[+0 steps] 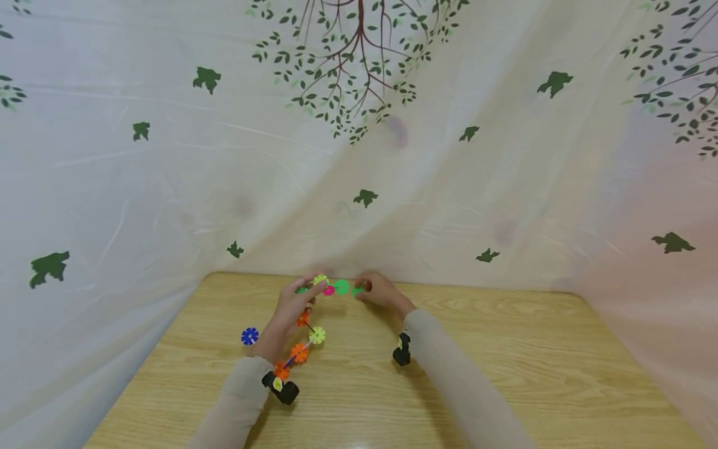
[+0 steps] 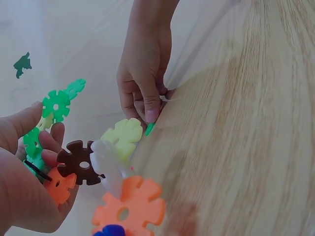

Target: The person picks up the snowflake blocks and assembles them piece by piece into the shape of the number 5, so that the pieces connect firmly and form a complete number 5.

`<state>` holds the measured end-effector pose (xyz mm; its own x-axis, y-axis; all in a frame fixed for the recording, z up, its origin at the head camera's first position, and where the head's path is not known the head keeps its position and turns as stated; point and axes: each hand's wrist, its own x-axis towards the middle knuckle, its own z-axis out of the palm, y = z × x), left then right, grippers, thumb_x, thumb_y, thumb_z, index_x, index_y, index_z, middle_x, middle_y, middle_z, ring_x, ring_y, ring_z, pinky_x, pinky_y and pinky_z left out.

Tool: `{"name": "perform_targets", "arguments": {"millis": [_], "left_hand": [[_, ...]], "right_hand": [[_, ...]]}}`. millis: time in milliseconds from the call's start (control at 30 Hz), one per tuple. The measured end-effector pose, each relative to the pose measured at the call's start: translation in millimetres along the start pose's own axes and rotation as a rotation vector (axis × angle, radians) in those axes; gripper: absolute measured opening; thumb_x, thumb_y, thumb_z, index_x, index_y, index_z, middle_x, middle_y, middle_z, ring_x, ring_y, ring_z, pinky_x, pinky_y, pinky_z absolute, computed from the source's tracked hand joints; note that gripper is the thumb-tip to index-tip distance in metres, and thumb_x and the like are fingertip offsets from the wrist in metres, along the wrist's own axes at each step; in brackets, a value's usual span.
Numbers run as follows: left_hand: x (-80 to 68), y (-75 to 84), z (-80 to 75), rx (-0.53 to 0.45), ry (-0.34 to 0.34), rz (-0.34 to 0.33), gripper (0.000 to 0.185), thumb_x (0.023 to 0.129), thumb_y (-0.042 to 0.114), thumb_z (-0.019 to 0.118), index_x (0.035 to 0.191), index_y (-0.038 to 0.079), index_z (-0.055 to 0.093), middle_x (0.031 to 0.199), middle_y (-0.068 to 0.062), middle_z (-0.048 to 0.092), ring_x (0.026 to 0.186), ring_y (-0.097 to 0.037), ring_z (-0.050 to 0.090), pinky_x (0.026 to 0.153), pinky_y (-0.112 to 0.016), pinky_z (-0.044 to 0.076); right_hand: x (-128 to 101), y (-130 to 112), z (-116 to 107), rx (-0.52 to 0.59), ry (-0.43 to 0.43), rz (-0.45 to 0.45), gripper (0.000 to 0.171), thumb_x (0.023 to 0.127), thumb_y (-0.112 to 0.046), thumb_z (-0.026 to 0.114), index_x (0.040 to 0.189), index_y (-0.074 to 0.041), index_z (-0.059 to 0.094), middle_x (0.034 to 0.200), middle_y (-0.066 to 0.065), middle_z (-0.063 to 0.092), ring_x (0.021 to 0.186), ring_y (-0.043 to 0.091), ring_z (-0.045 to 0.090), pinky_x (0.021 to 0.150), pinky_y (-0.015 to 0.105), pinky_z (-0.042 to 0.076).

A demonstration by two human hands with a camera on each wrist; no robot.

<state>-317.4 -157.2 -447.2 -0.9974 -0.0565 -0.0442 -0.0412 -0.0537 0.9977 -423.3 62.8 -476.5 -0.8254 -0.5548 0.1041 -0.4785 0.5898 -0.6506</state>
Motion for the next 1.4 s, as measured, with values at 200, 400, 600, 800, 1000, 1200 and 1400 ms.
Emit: {"name": "perform_targets", "arguments": {"millis": [200,400,600,800,1000,1200,1400], "left_hand": [[-0.6,2.0,2.4,0.015,0.018,-0.004,0.051,0.079,0.038,0.074,0.124,0.018,0.06,0.084,0.003,0.049,0.065,-0.008,0.046,0.047,-0.019,0.037],[0.7,2.6,4.3,0.02,0.026,-0.016,0.054,0.077,0.04,0.075,0.125,0.018,0.06,0.081,0.004,0.049,0.067,-0.009,0.045,0.048,-0.018,0.036],[1.2,2.7,8.0,0.023,0.015,0.0,0.053,0.08,0.038,0.073,0.126,0.015,0.059,0.082,0.004,0.049,0.067,-0.009,0.046,0.047,-0.019,0.036],[3.5,1.6,12.8,-0.003,0.008,-0.015,0.046,0.08,0.036,0.073,0.122,0.02,0.062,0.087,0.003,0.05,0.067,-0.009,0.045,0.048,-0.019,0.035],[6.0,1.9,16.0,-0.04,0.017,-0.042,0.051,0.082,0.032,0.073,0.127,0.013,0.058,0.089,0.003,0.051,0.068,-0.009,0.046,0.048,-0.017,0.035],[6.7,3.3,17.8,-0.036,0.014,-0.041,0.054,0.08,0.036,0.073,0.127,0.014,0.058,0.09,0.002,0.05,0.067,-0.009,0.046,0.048,-0.017,0.035],[6.3,4.3,19.7,-0.035,0.021,-0.023,0.055,0.081,0.039,0.072,0.128,0.016,0.058,0.09,0.001,0.049,0.064,-0.006,0.045,0.045,-0.017,0.034]], "right_hand": [[-7,4,0,0.107,0.001,0.011,0.028,0.075,-0.006,0.077,0.096,0.001,0.06,0.088,0.012,0.058,0.08,0.015,0.052,0.07,0.024,0.045],[-20,0,-1,0.197,0.024,0.065,0.03,0.073,-0.002,0.078,0.096,0.001,0.061,0.089,0.012,0.063,0.082,0.015,0.057,0.07,0.023,0.049],[-33,-3,-4,0.314,0.061,0.087,0.024,0.073,0.001,0.076,0.094,0.005,0.063,0.082,0.014,0.064,0.07,0.01,0.054,0.056,0.021,0.046],[-45,-1,-4,0.46,0.12,0.086,0.027,0.075,0.0,0.075,0.1,0.005,0.067,0.082,0.015,0.068,0.066,0.01,0.059,0.056,0.023,0.049],[-57,-24,-17,0.611,0.167,0.091,0.023,0.078,0.002,0.072,0.099,0.01,0.066,0.081,0.015,0.067,0.069,0.025,0.064,0.065,0.045,0.055],[-62,-41,-26,0.638,0.231,0.047,0.023,0.078,0.001,0.073,0.095,0.011,0.064,0.08,0.014,0.066,0.069,0.019,0.062,0.067,0.044,0.054],[-58,-37,-19,0.629,0.307,0.017,0.026,0.076,-0.006,0.076,0.094,0.009,0.064,0.078,0.005,0.066,0.067,0.013,0.061,0.066,0.038,0.055]]}}
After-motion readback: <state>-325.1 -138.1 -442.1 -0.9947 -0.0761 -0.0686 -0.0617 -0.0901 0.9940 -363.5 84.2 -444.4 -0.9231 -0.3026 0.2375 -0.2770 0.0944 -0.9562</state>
